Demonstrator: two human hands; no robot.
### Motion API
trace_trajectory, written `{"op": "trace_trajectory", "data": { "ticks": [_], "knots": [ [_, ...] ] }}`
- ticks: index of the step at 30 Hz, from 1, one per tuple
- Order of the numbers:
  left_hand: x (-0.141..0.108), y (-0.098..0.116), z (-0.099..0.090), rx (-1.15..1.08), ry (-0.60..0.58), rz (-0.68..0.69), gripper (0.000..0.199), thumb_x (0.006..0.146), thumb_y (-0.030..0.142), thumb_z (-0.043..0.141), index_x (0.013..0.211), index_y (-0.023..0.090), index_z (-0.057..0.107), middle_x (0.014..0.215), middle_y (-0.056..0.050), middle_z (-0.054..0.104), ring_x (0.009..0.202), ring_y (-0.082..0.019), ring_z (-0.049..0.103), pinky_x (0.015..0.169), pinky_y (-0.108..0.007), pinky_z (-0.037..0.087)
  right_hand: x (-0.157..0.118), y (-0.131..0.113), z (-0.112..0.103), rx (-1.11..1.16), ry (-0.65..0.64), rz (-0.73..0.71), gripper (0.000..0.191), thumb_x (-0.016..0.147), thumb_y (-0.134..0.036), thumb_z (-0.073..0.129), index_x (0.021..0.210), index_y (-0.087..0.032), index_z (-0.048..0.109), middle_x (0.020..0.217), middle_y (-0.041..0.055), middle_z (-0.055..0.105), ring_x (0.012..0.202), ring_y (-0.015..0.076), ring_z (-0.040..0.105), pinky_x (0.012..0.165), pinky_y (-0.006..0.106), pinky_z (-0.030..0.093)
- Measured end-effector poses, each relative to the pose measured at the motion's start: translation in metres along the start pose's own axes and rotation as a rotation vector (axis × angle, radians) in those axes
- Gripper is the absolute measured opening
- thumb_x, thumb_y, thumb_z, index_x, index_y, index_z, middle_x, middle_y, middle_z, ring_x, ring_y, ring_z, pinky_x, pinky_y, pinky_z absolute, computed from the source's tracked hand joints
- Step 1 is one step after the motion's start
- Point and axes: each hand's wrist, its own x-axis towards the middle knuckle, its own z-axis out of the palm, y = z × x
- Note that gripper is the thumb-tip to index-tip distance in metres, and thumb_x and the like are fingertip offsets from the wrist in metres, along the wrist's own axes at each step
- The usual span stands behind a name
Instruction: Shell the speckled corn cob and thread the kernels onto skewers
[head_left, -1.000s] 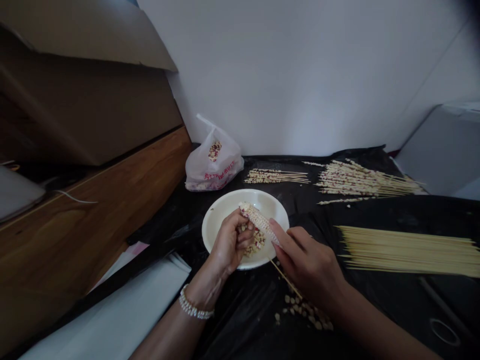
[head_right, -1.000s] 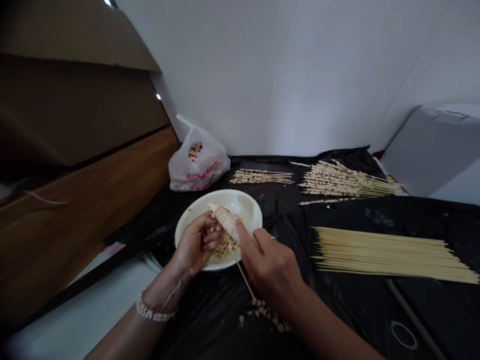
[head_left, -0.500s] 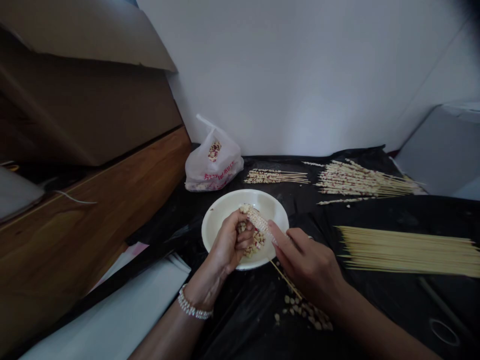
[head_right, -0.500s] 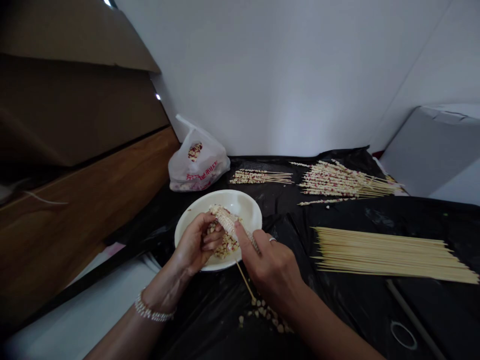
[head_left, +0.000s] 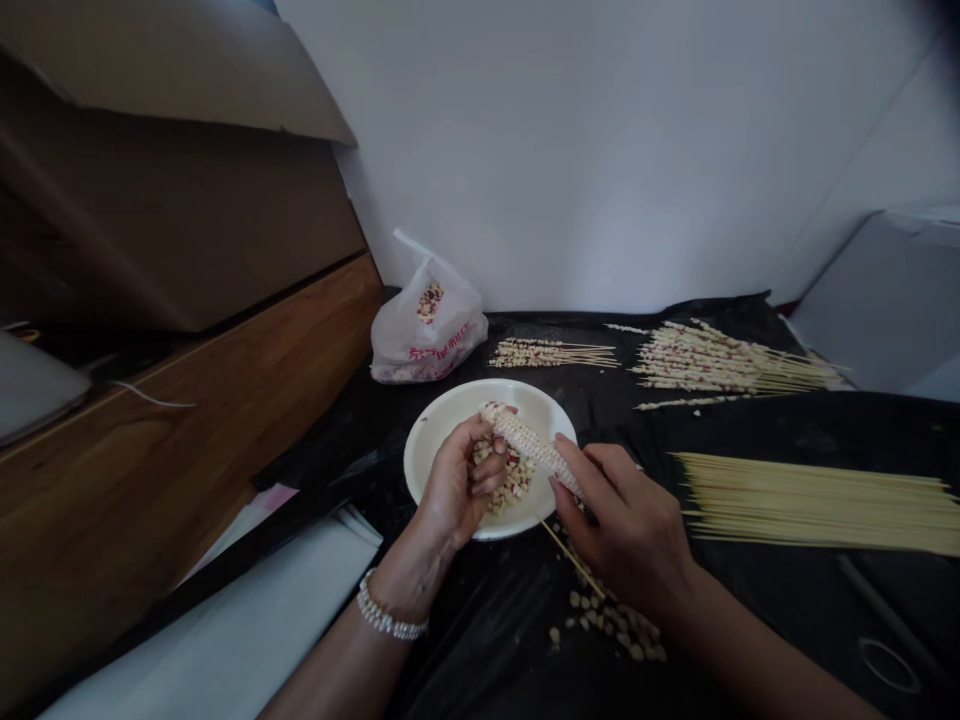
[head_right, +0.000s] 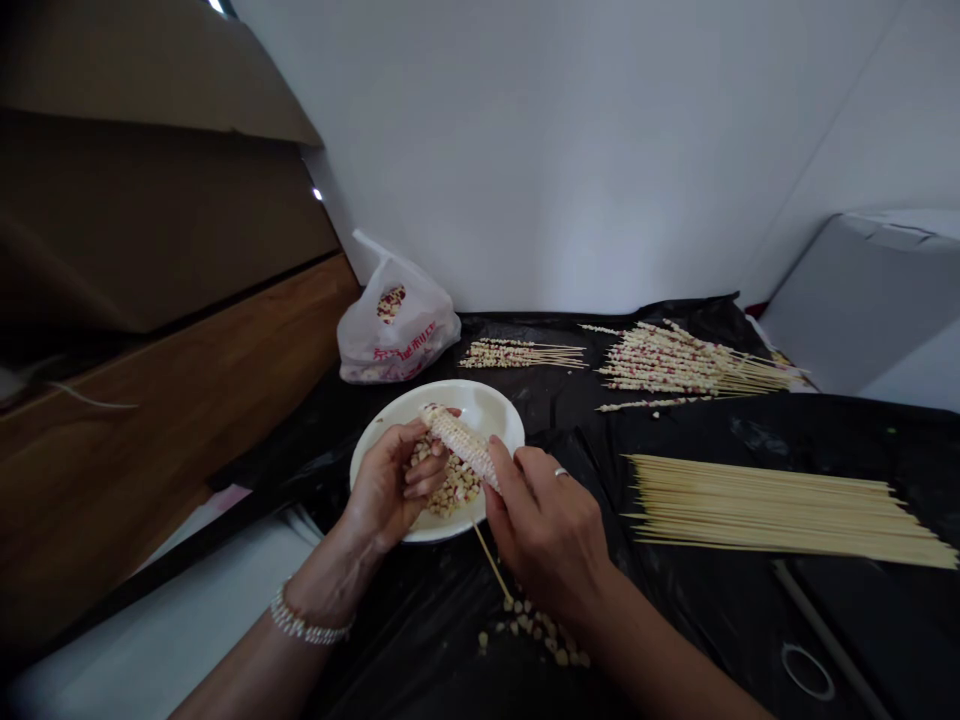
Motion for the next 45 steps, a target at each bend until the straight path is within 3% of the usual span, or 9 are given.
{"op": "trace_trajectory", "data": {
  "ticks": [5,13,19,22,27,38,45],
  "knots": [
    [0.0014,0.0,-0.0009,-0.024,-0.008,-0.019,0.015,0.073,0.02,0.064,0.082,0.014,0.054,0.063,0.004,0.048,0.04,0.0,0.02,0.036,-0.013,0.011,-0.0026,0.0006,0.0014,0.007,-0.03,-0.021,0.033,0.098,-0.02,0.054,0.127,-0.007,0.061,0.093,0.0105,0.067,0.067,0.0155,0.064,0.055,0.026,0.051],
    [0.0042,0.0004,-0.0048,-0.048,-0.048,-0.03,0.016,0.067,0.012,0.06,0.08,0.015,0.051,0.062,0.005,0.045,0.04,0.0,0.019,0.035,-0.012,0.012,-0.0053,-0.0014,0.0047,0.096,-0.089,0.0,0.053,0.098,-0.019,0.051,0.15,-0.012,0.041,0.097,0.01,0.068,0.071,0.0164,0.068,0.056,0.023,0.055],
    [0.0031,-0.0001,-0.0044,-0.028,-0.034,-0.015,0.017,0.066,0.012,0.061,0.081,0.014,0.052,0.063,0.005,0.046,0.04,0.0,0.02,0.035,-0.012,0.013,-0.0061,-0.0007,0.0056,0.157,-0.123,0.034,0.05,0.099,-0.019,0.05,0.148,-0.012,0.043,0.098,0.0104,0.069,0.071,0.0172,0.068,0.059,0.026,0.057],
    [0.0022,-0.0005,-0.0029,-0.026,-0.049,-0.014,0.017,0.072,0.022,0.066,0.08,0.013,0.054,0.064,0.005,0.047,0.041,0.0,0.02,0.035,-0.012,0.013,-0.0049,-0.0009,0.0051,0.171,-0.108,0.033,0.047,0.099,-0.018,0.05,0.145,-0.01,0.046,0.096,0.0112,0.069,0.07,0.0175,0.068,0.059,0.027,0.058],
    [0.0033,-0.0035,-0.0009,0.084,-0.009,0.03,0.036,0.076,0.04,0.077,0.082,0.013,0.055,0.062,0.006,0.046,0.041,0.002,0.019,0.035,-0.012,0.011,-0.0042,-0.0014,0.0059,0.211,-0.099,0.065,0.041,0.098,-0.018,0.051,0.138,-0.009,0.052,0.097,0.0129,0.069,0.075,0.0194,0.069,0.062,0.029,0.059],
    [0.0037,-0.0062,0.0007,0.179,-0.022,0.106,0.045,0.065,0.037,0.087,0.083,0.014,0.052,0.062,0.008,0.047,0.042,0.002,0.025,0.037,-0.012,0.016,-0.0058,0.0012,0.0076,0.295,-0.113,0.126,0.04,0.099,-0.021,0.051,0.138,-0.011,0.051,0.095,0.0114,0.067,0.077,0.0205,0.068,0.068,0.033,0.06],
    [0.0043,-0.0064,-0.0007,0.236,-0.024,0.103,0.043,0.069,0.039,0.083,0.086,0.015,0.052,0.064,0.007,0.048,0.042,0.001,0.024,0.039,-0.015,0.012,-0.0048,0.0019,0.0063,0.248,-0.124,0.101,0.04,0.098,-0.02,0.051,0.137,-0.009,0.053,0.09,0.0101,0.066,0.074,0.0201,0.068,0.063,0.03,0.058]
  ]
}}
